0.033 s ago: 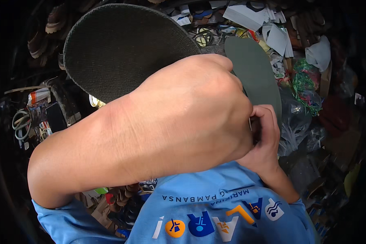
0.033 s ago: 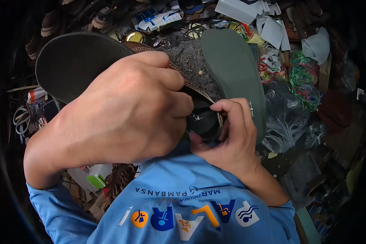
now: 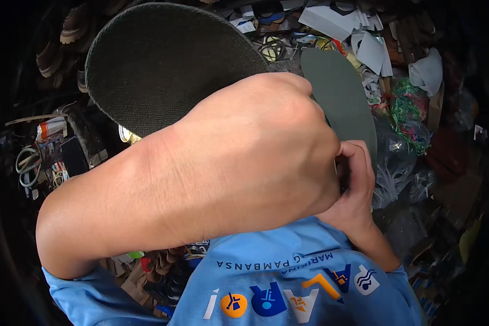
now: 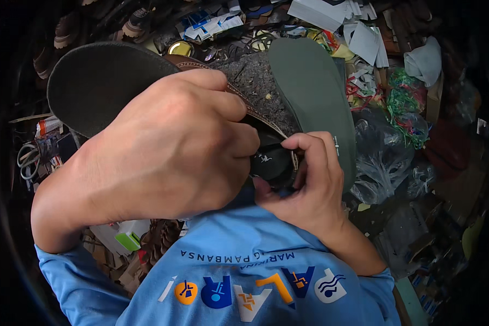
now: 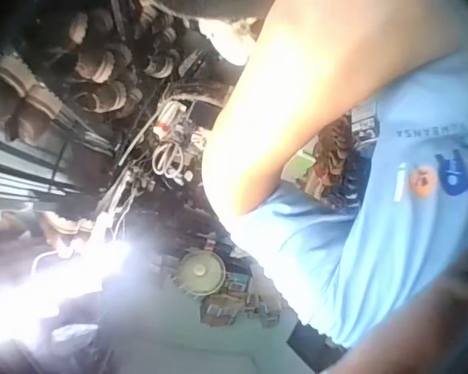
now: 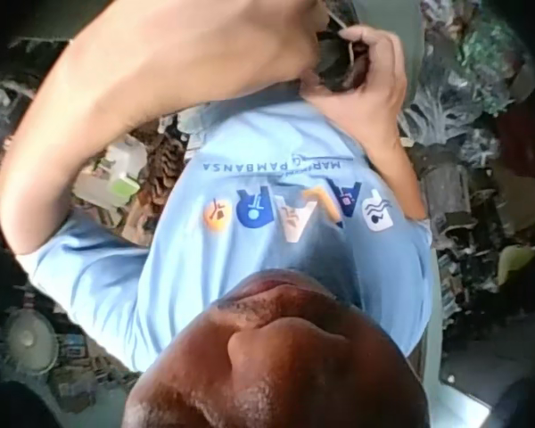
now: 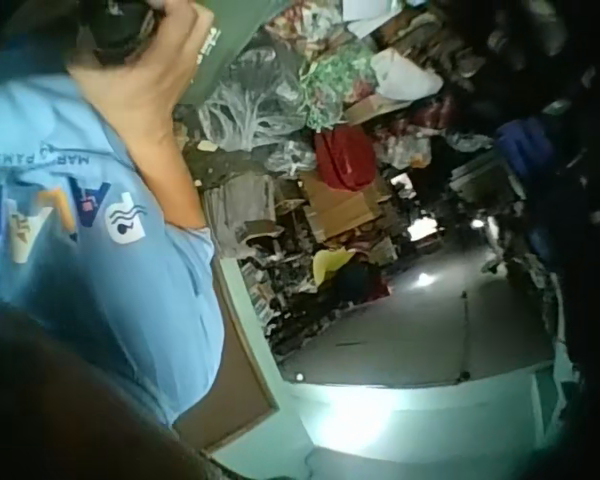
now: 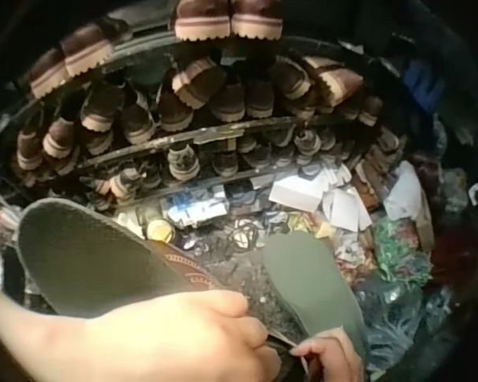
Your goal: The recorder applies glue to the interior base of a shoe upper and then inserts a padded insole.
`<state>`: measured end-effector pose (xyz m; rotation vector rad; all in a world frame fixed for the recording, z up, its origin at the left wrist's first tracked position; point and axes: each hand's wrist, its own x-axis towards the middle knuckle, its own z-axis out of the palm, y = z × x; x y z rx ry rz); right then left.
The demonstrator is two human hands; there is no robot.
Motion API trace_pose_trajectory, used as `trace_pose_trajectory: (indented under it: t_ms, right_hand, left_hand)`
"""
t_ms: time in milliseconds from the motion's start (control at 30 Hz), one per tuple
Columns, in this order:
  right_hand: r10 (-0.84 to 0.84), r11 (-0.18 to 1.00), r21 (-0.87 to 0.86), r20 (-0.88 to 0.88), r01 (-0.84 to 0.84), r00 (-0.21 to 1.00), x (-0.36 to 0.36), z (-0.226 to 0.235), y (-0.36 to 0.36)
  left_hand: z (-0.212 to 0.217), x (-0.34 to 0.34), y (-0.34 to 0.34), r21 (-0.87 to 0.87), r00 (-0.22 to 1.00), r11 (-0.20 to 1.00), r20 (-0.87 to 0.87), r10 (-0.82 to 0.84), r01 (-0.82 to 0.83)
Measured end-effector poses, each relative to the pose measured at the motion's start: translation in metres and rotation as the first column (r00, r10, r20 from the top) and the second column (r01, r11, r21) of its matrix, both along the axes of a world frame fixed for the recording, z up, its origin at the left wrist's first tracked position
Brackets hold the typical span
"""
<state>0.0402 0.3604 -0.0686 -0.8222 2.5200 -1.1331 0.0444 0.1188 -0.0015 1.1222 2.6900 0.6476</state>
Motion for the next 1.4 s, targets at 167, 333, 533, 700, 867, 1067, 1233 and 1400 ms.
trace_pose_trajectory:
  t_ms: [167, 333, 533, 700, 867, 1067, 1233, 1400]
  right_hand:
    - [0.03, 0.999, -0.018, -0.027, -0.031, 0.999, -0.004, -0.002, 0.0]
    - [0.082, 0.997, 0.008, -0.048, -0.081, 0.996, -0.007, 0.003, 0.003]
    - [0.362, 0.925, -0.019, -0.262, -0.38, 0.894, -0.037, 0.018, 0.008]
    - [0.787, 0.609, 0.27, -0.326, -0.746, 0.524, -0.064, 0.038, -0.008]
    - [0.905, 0.425, 0.479, -0.206, -0.768, 0.372, -0.069, 0.044, -0.013]
    - [0.889, 0.415, 0.448, -0.385, -0.792, 0.248, -0.065, 0.02, -0.018]
    - [0.889, 0.399, 0.428, -0.399, -0.811, 0.227, -0.069, 0.015, -0.016]
    - [0.856, 0.487, 0.364, -0.376, -0.794, 0.353, -0.048, 0.023, -0.023]
  left_hand:
    - [-0.012, -0.002, 0.006, 0.015, 1.0, 1.0, -0.008, -0.011, 0.011]
    - [-0.006, -0.007, 0.013, -0.092, 0.997, 0.993, 0.028, -0.074, 0.076]
    - [-0.003, -0.021, 0.018, -0.133, 0.935, 0.955, 0.274, -0.223, 0.267]
    - [-0.003, -0.033, 0.027, -0.246, 0.955, 0.941, 0.239, -0.173, 0.232]
    - [-0.007, -0.025, 0.025, -0.286, 0.978, 0.946, 0.181, -0.101, 0.151]
    - [-0.003, -0.022, 0.029, -0.236, 0.998, 0.971, 0.055, -0.022, 0.035]
    - [0.024, -0.012, 0.015, -0.106, 0.998, 0.993, 0.009, 0.056, -0.055]
    - [0.02, 0.031, -0.027, 0.62, 0.518, 0.266, 0.268, 0.812, -0.738]
